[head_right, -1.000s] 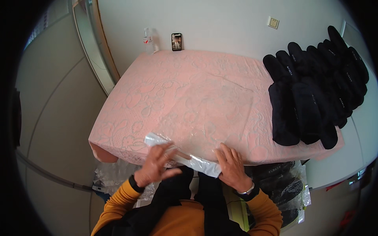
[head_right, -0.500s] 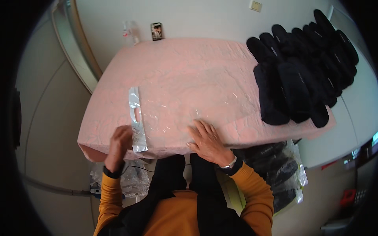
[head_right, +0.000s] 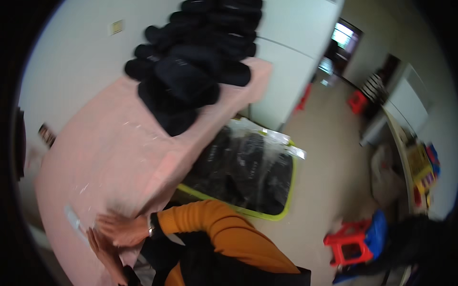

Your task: The person smooths a plastic bag on a table, picks up a phone, and then returns to smoothing the bag. They pick up a black cushion, slide it into the plastic bag, and lift the packaged cushion from the table.

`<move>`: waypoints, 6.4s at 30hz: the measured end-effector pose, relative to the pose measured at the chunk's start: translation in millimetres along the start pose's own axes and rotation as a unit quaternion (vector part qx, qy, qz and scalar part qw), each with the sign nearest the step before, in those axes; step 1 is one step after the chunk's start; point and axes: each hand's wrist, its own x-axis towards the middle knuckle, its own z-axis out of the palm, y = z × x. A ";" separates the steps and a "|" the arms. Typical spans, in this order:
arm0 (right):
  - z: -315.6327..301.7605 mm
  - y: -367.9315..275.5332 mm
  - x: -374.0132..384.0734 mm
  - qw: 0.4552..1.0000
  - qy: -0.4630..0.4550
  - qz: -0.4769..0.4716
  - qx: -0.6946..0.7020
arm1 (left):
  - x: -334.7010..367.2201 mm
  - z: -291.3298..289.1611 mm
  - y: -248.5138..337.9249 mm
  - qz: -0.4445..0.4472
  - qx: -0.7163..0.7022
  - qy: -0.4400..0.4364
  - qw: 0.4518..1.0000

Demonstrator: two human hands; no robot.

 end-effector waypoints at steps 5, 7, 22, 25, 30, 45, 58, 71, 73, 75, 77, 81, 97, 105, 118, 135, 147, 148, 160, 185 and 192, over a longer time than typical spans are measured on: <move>-53.1 33.1 -62.8 0.977 -0.140 0.147 0.067 | 37.9 25.8 70.9 0.008 -0.008 -0.131 0.991; -95.0 49.3 -78.0 0.963 -0.191 0.192 0.013 | 46.7 11.2 98.6 0.030 -0.001 -0.128 0.991; -175.4 120.9 -110.7 0.878 -0.185 0.419 -0.136 | 23.0 -1.6 1.1 -0.027 -0.025 -0.178 0.983; -122.1 94.5 -98.2 0.903 -0.161 0.346 -0.196 | 38.6 -39.3 -44.0 -0.078 -0.042 -0.230 0.969; -76.7 36.7 -3.4 0.921 -0.186 0.268 -0.215 | 1.7 -112.3 -120.2 -0.096 0.062 -0.186 0.976; 58.6 -26.6 126.0 0.948 -0.293 0.101 -0.078 | 5.2 -116.2 -111.1 -0.012 0.013 -0.178 0.984; -32.3 34.5 51.3 0.913 -0.259 0.268 -0.166 | -13.5 -139.0 -133.0 -0.031 0.046 -0.177 0.983; -63.2 -45.6 24.0 0.925 -0.173 0.241 -0.237 | -52.7 -193.9 -115.4 -0.107 0.109 -0.151 0.977; -46.9 -67.1 41.5 0.942 -0.182 0.195 -0.204 | -36.3 -188.9 -79.8 -0.071 0.069 -0.108 0.989; -24.3 -85.6 57.4 0.950 -0.187 0.173 -0.179 | -20.9 -164.4 -36.1 0.024 0.008 -0.086 0.996; -7.2 -100.7 67.1 0.965 -0.210 0.115 -0.105 | -13.2 -139.1 2.8 0.039 -0.027 -0.104 0.993; -4.6 -89.7 52.4 0.962 -0.233 0.091 -0.108 | -23.6 -122.7 0.4 0.042 -0.025 -0.137 0.989; -93.3 -10.8 -27.4 0.904 -0.246 0.260 -0.232 | -65.2 -159.4 -114.6 -0.062 0.074 -0.161 0.982; -67.0 -31.8 -25.6 0.922 -0.190 0.221 -0.254 | -49.7 -154.0 -73.7 -0.060 0.065 -0.114 0.990; -4.3 -96.7 33.5 0.956 -0.144 0.225 -0.121 | 4.8 -97.4 -38.3 0.055 -0.001 -0.070 0.996; -32.6 24.9 6.4 0.939 -0.029 0.258 -0.225 | -51.3 -116.5 -80.0 -0.293 -0.117 0.062 0.947; -47.6 -6.4 -10.8 0.931 0.058 0.360 0.025 | -35.8 -131.5 -51.8 -0.337 -0.338 0.069 0.876; -49.4 -15.8 -9.4 0.921 0.072 0.377 0.066 | -31.2 -133.6 -59.9 -0.328 -0.293 0.069 0.895; -48.3 -20.0 29.8 0.965 0.008 0.214 -0.153 | -8.3 -124.1 -84.4 -0.129 0.104 0.132 0.977; 37.1 42.7 29.7 0.941 -0.236 0.179 -0.161 | -19.5 -56.0 -152.9 -0.092 0.118 -0.180 0.972; 6.9 13.9 7.7 0.936 -0.239 0.177 -0.188 | -34.8 -81.9 -126.3 -0.121 0.078 -0.181 0.973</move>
